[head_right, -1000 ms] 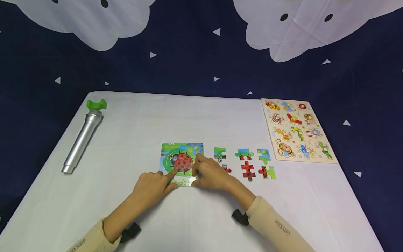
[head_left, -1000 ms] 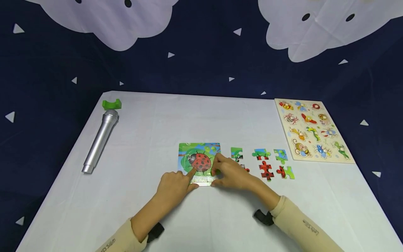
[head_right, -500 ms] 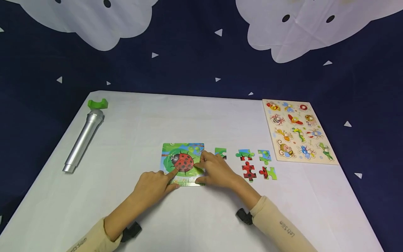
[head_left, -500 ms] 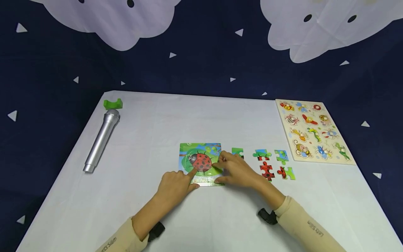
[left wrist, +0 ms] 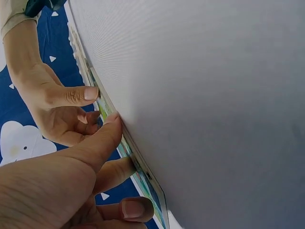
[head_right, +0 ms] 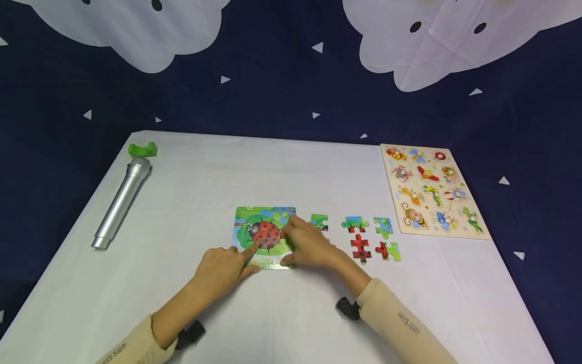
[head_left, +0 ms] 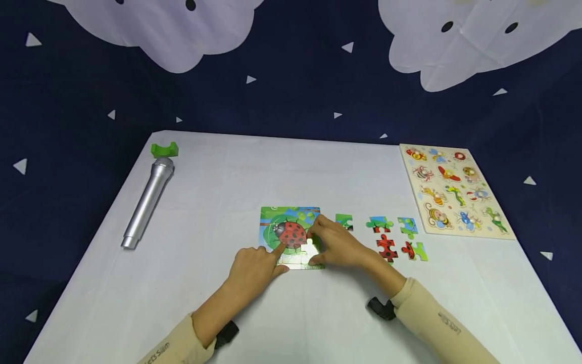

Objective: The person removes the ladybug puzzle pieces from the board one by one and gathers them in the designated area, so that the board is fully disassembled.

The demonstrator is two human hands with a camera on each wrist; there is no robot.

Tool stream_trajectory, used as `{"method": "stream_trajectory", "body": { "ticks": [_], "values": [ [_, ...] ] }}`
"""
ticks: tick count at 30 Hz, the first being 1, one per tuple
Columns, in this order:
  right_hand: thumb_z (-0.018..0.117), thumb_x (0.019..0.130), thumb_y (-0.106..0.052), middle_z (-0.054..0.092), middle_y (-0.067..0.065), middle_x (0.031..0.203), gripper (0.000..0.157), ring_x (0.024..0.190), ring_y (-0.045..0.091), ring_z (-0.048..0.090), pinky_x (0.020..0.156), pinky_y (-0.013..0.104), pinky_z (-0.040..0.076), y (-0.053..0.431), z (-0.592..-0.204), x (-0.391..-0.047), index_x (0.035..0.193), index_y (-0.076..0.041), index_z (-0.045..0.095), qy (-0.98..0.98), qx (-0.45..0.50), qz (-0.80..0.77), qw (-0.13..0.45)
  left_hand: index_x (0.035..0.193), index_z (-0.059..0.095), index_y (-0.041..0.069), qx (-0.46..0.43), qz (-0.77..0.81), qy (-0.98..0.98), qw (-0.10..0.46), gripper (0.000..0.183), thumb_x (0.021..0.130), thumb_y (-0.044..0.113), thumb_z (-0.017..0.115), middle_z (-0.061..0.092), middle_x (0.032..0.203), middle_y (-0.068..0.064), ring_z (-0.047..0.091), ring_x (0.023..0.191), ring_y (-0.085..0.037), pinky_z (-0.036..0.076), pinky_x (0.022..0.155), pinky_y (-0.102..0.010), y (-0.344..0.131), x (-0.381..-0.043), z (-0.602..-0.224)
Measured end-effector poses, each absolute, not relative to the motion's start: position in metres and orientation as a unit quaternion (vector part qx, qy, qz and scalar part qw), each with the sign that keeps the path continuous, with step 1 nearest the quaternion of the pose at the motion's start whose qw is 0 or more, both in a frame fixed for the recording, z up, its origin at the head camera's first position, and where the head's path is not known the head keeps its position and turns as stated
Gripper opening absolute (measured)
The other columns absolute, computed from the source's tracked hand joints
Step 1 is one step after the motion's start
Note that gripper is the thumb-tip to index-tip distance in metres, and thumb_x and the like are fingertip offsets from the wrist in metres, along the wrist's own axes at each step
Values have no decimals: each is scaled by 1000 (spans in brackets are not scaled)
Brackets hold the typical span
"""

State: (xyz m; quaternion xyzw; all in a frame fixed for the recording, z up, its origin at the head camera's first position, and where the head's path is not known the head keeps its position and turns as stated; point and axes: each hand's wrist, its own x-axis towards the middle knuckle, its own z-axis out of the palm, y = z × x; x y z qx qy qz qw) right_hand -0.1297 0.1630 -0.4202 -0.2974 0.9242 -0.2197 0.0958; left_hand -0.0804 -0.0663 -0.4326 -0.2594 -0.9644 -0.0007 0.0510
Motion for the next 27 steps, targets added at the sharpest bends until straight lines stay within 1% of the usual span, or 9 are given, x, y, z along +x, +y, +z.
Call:
{"method": "stream_trajectory", "body": {
  "ticks": [3,6,8,14,23,27],
  "values": [
    [93,67,-30,48,-1,97,53,82,12,41,75,32,38,161,-419,-123,105,-4,67,930,-300,-203,61,125,71,22,-261,0,-964,50,53,85,57,67,50,50,-2,44,42,-14,35,40,-29,-66,-80,-433],
    [92,68,-29,49,1,97,52,82,13,42,75,34,39,161,-420,-118,104,-3,66,934,-301,-190,31,125,71,22,-261,-2,-964,50,53,85,57,67,51,50,-2,44,42,-14,35,40,-30,-66,-81,-434],
    [92,69,-30,49,1,97,51,81,13,43,76,35,39,162,-422,-116,105,-3,67,937,-291,-194,29,125,71,22,-263,-3,-964,51,53,85,57,67,50,50,-2,43,42,-13,35,40,-29,-67,-81,-434],
    [91,69,-34,52,-1,95,49,81,10,45,80,37,40,168,-425,-115,106,-7,71,936,-270,-217,59,124,72,21,-264,-3,-963,56,53,85,57,68,49,48,-1,42,41,-13,34,39,-29,-67,-82,-434],
    [90,69,-37,54,-4,93,53,82,9,46,81,36,40,170,-423,-111,107,-4,75,936,-310,-163,19,125,71,21,-262,-9,-964,48,53,85,56,68,49,49,-1,44,42,-13,35,40,-29,-66,-81,-432],
    [90,69,-38,54,-4,93,55,83,10,48,82,36,41,170,-423,-110,109,-3,75,934,-320,-156,19,125,71,21,-259,-10,-965,49,53,85,55,68,48,48,-1,45,42,-14,35,40,-30,-66,-81,-433]
  ]
}}
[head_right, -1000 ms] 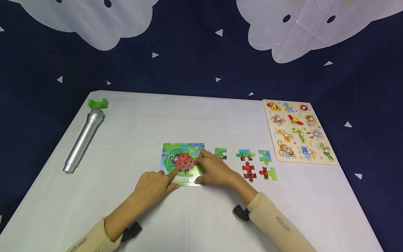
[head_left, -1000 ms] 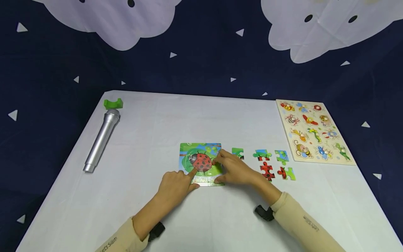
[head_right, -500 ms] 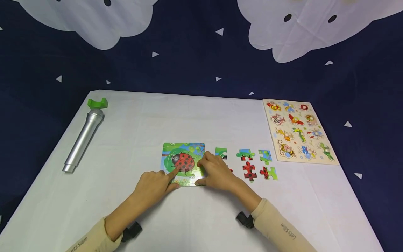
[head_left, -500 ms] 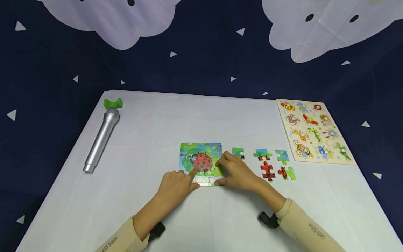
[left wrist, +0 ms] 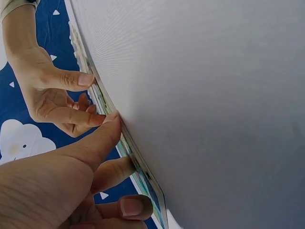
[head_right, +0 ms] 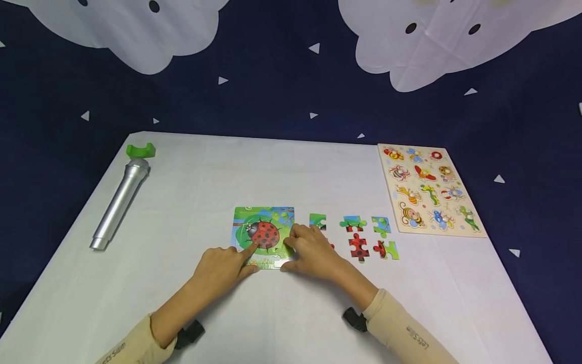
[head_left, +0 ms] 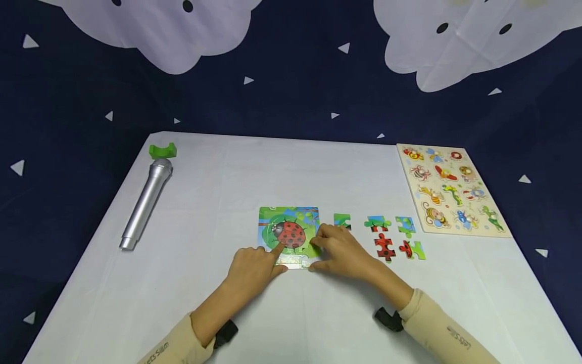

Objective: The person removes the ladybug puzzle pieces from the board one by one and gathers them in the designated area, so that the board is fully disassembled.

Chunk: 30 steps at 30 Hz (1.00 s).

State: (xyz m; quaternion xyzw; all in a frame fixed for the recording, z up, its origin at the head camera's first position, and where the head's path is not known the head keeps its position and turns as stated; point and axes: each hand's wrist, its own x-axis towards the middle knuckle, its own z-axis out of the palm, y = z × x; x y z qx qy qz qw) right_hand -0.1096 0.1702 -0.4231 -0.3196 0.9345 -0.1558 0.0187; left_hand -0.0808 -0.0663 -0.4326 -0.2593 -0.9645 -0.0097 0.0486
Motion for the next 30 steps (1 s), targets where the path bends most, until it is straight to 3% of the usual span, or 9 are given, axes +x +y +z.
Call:
{"method": "stream_trajectory", "body": {
  "ticks": [8,16,30],
  "values": [
    [90,68,-37,52,-3,95,54,83,10,47,84,37,42,176,-423,-111,108,-5,74,931,-329,-159,18,124,72,19,-262,-15,-964,52,53,85,55,69,49,49,-2,46,42,-15,36,40,-30,-65,-81,-433],
    [90,68,-29,52,-3,101,53,83,6,41,77,32,31,205,-415,-107,113,-9,71,937,-291,-188,39,126,71,19,-256,-19,-966,34,53,87,54,67,42,46,1,41,42,-12,33,39,-29,-65,-80,-431],
    [90,66,-29,54,-5,98,53,84,7,42,82,35,36,253,-414,-95,112,-9,73,948,-254,-188,28,127,70,19,-256,-26,-966,25,54,87,55,66,44,47,1,40,43,-11,32,39,-29,-65,-82,-433]
  ]
}}
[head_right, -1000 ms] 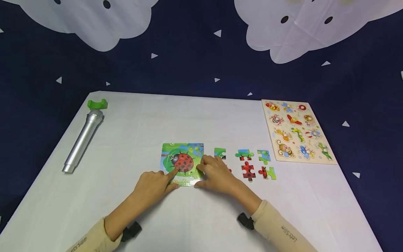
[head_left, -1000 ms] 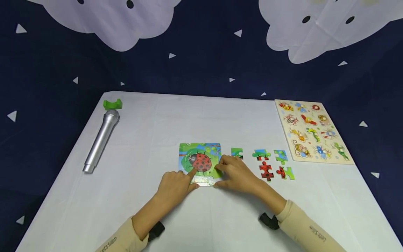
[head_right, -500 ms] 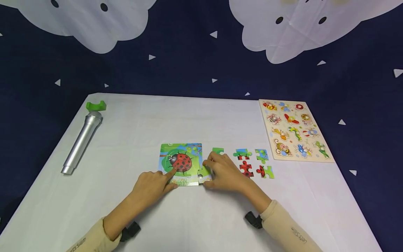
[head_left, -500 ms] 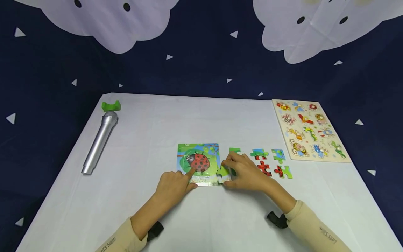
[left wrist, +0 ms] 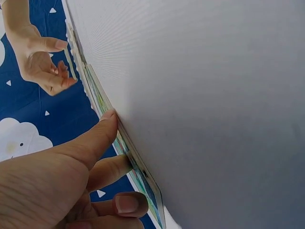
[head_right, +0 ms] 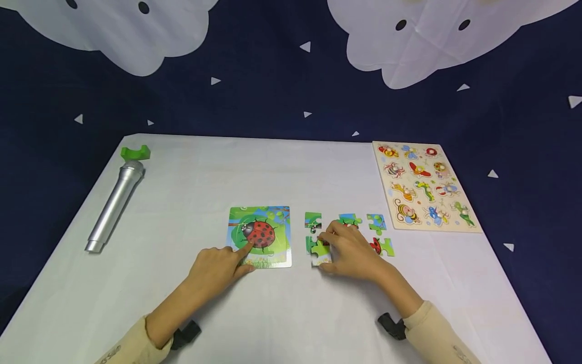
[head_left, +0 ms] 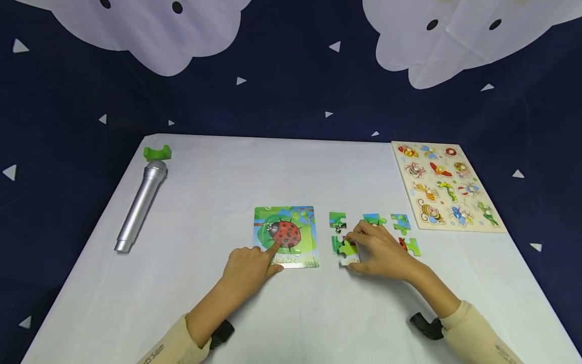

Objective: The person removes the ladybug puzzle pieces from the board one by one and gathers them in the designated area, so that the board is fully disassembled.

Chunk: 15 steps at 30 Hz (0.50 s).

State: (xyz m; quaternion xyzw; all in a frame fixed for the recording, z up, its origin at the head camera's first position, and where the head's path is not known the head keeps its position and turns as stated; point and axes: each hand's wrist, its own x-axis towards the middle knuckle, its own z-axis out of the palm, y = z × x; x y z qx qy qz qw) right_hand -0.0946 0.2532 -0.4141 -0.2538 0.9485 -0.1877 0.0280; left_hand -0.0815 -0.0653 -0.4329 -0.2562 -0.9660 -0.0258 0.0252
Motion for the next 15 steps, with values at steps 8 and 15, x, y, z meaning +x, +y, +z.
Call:
{"method": "stream_trajectory", "body": {
  "ticks": [8,15],
  "values": [
    [92,64,-27,52,-4,97,53,79,6,40,74,30,30,274,-412,-83,110,-8,73,954,-244,-174,13,127,70,20,-261,-21,-965,27,53,87,55,66,48,50,0,47,45,-14,34,40,-29,-65,-81,-432],
    [90,65,-25,53,-7,98,50,84,5,44,77,32,33,294,-408,-73,109,-10,72,955,-240,-176,13,126,71,19,-257,-20,-966,30,53,87,54,67,51,53,-3,52,47,-17,35,41,-31,-65,-82,-433]
  ]
}}
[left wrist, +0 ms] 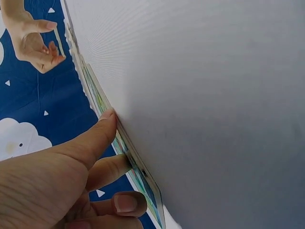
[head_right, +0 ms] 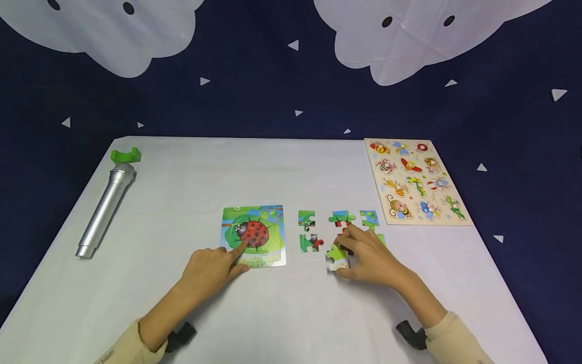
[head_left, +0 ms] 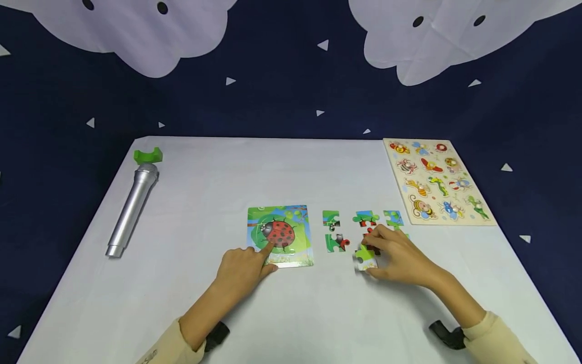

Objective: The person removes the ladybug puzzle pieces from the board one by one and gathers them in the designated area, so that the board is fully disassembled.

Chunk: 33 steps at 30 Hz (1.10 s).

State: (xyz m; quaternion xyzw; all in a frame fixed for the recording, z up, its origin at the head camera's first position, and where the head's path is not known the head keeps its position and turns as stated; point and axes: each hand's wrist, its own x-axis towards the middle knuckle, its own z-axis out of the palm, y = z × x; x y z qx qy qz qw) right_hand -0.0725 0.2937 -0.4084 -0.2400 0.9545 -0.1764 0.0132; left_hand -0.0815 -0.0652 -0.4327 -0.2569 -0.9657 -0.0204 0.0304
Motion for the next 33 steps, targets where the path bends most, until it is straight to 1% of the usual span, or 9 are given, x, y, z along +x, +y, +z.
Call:
{"method": "stream_trajectory", "body": {
  "ticks": [4,10,18,25,27,29,33],
  "values": [
    [90,65,-24,54,-7,100,53,86,6,44,77,31,36,305,-407,-67,112,-7,73,957,-229,-176,16,126,71,19,-257,-19,-966,31,53,87,55,67,53,54,-3,52,47,-17,35,41,-30,-65,-81,-433],
    [91,64,-24,55,-6,100,53,86,6,43,76,30,36,328,-408,-56,112,-8,73,961,-217,-169,12,125,71,18,-253,-24,-967,27,53,87,54,67,55,55,-4,52,48,-17,36,41,-31,-65,-81,-433],
    [93,60,-25,54,-11,97,53,82,4,45,73,26,33,365,-415,-42,107,-11,74,968,-203,-148,-15,126,71,17,-248,-36,-968,15,53,87,54,67,54,55,-4,43,45,-13,35,42,-31,-66,-81,-431],
    [94,58,-26,52,-11,95,53,79,1,43,74,26,32,382,-421,-43,105,-12,75,968,-208,-138,-26,126,70,18,-243,-38,-969,10,53,87,54,67,57,58,-5,48,47,-15,37,42,-32,-68,-83,-430],
    [94,58,-27,53,-11,95,53,80,1,43,74,27,32,384,-422,-44,105,-11,75,968,-210,-136,-25,127,70,18,-242,-41,-969,3,54,87,54,67,55,57,-4,46,46,-15,36,42,-31,-68,-83,-429],
    [94,58,-28,53,-11,95,54,80,1,44,74,28,33,386,-424,-45,106,-12,75,969,-208,-133,-23,127,70,18,-241,-50,-969,-3,54,87,53,68,55,57,-4,47,47,-15,36,43,-31,-67,-83,-428],
    [93,58,-27,54,-11,97,55,81,0,45,74,29,34,389,-426,-44,107,-13,74,971,-201,-130,-18,127,70,17,-234,-84,-968,-20,54,84,51,72,61,61,-7,51,53,-15,38,44,-32,-65,-87,-428]
  ]
}}
